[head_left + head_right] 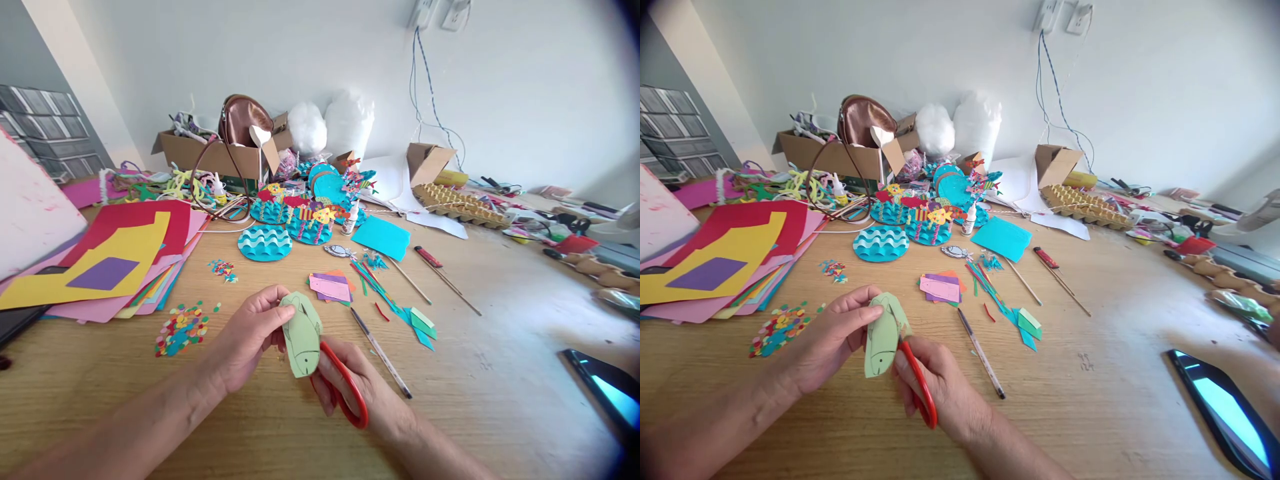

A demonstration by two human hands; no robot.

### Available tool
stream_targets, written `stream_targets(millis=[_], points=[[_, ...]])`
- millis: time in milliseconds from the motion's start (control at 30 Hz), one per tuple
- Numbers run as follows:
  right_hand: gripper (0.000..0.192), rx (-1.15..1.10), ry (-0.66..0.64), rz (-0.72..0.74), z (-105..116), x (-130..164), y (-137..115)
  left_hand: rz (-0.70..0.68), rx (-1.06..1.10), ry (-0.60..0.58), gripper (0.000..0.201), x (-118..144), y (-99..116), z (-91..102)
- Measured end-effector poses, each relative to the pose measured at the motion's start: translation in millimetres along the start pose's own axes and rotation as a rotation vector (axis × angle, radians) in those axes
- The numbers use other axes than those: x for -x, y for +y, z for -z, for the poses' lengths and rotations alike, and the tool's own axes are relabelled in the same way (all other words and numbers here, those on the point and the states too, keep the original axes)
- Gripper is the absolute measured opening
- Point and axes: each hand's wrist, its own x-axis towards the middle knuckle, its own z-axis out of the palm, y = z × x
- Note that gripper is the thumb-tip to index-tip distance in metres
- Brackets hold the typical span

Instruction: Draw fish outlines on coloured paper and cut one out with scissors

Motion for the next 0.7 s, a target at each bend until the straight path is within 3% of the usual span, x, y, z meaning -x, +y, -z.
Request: stream_targets(millis=[400, 700], points=[[0.055, 0.016, -0.014, 0.078, -3, 2, -5, -0.032, -0.043, 0.027, 0.023, 3, -4, -5.8], [0.056, -0.057, -0.042, 0.089, -4, -2, 7, -0.030, -0.039, 0.016, 0.024, 3, -5, -8.0]])
